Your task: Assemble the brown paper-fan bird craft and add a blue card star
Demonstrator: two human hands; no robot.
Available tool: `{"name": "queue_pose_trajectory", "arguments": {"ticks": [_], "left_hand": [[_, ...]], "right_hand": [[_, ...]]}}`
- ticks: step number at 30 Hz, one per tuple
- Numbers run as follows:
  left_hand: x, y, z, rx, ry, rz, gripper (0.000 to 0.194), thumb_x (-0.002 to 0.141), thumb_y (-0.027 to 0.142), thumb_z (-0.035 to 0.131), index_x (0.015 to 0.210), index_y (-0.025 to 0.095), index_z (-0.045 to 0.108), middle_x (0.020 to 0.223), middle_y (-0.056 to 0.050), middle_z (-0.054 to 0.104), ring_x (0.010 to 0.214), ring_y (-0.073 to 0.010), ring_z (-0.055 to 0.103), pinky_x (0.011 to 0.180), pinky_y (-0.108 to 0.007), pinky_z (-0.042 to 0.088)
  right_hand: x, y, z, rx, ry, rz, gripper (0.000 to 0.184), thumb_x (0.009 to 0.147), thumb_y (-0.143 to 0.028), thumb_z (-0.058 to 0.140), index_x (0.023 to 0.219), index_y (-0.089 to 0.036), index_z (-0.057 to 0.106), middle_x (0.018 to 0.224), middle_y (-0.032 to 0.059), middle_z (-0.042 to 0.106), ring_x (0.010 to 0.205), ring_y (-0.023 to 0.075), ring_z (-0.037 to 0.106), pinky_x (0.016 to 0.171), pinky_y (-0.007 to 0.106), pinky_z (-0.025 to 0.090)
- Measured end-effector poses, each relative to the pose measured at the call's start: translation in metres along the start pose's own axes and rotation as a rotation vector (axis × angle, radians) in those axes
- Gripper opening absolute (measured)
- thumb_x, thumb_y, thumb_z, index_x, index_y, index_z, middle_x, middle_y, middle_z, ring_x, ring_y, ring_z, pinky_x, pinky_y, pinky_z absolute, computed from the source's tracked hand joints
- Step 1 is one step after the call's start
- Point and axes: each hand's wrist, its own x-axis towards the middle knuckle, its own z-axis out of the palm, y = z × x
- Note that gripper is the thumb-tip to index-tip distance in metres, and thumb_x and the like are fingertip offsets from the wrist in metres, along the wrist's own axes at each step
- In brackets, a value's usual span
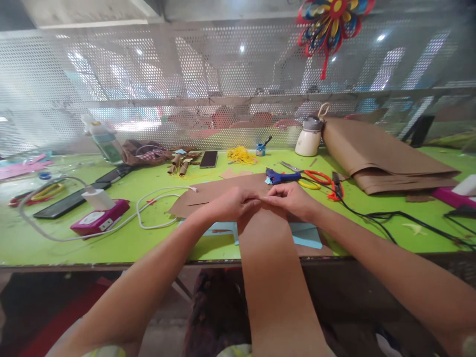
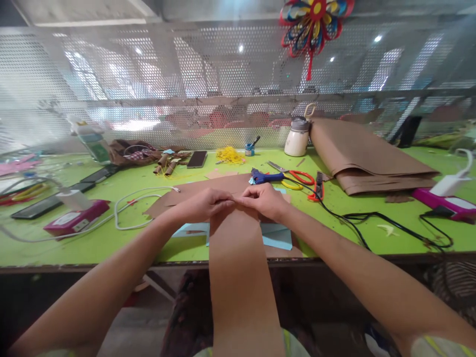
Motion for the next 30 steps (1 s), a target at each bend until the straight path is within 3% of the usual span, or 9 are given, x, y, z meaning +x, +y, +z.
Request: {"name": "queue_pose_trajectory", "arguments": {"ticks": [4, 7, 16, 23, 30], "left_hand": [[0.000, 0.003, 0.001, 0.033, 0.024, -0.006, 0.038, 0.092, 0.036, 0.035, 0.093, 0.012, 0.064, 0.078, -0.003, 0.064, 0.066, -0.0120, 0.051, 0.058, -0.021, 0.036], [-0.001, 0.003, 0.002, 0.035, 0.030, -0.008, 0.037, 0.092, 0.036, 0.035, 0.095, 0.013, 0.063, 0.083, -0.004, 0.065, 0.071, -0.0131, 0.054, 0.062, -0.021, 0.038], [-0.002, 0.005, 0.001, -0.005, 0.043, -0.040, 0.035, 0.091, 0.039, 0.038, 0.097, 0.015, 0.063, 0.084, -0.004, 0.066, 0.071, -0.0135, 0.056, 0.062, -0.021, 0.039], [-0.007, 0.007, -0.004, -0.208, -0.093, -0.150, 0.038, 0.091, 0.046, 0.036, 0.092, 0.017, 0.059, 0.051, 0.002, 0.057, 0.046, -0.0112, 0.055, 0.048, -0.020, 0.038], [-0.007, 0.003, -0.004, -0.358, -0.166, -0.197, 0.035, 0.090, 0.047, 0.037, 0.100, 0.018, 0.055, 0.050, 0.003, 0.058, 0.040, -0.0105, 0.053, 0.045, -0.020, 0.037]], "right_hand": [[0.000, 0.000, 0.001, 0.300, 0.019, 0.082, 0.029, 0.060, -0.040, 0.078, 0.068, -0.014, 0.065, 0.064, -0.0001, 0.064, 0.059, 0.0113, 0.054, 0.058, 0.026, 0.041], [-0.001, -0.002, 0.002, 0.370, 0.031, 0.087, 0.027, 0.058, -0.036, 0.080, 0.067, -0.015, 0.065, 0.064, -0.0004, 0.065, 0.058, 0.0104, 0.055, 0.058, 0.025, 0.041], [-0.002, -0.003, -0.002, 0.289, 0.079, 0.029, 0.026, 0.059, -0.036, 0.079, 0.067, -0.014, 0.069, 0.065, 0.0020, 0.066, 0.058, 0.0117, 0.055, 0.058, 0.026, 0.042], [0.001, -0.002, -0.011, 0.130, 0.062, 0.027, 0.025, 0.067, -0.039, 0.072, 0.071, -0.014, 0.073, 0.057, 0.0005, 0.059, 0.055, 0.0106, 0.047, 0.054, 0.026, 0.036], [0.002, -0.007, -0.016, 0.065, 0.038, 0.025, 0.027, 0.068, -0.040, 0.069, 0.073, -0.014, 0.073, 0.061, 0.0000, 0.058, 0.058, 0.0104, 0.045, 0.057, 0.026, 0.034]]}}
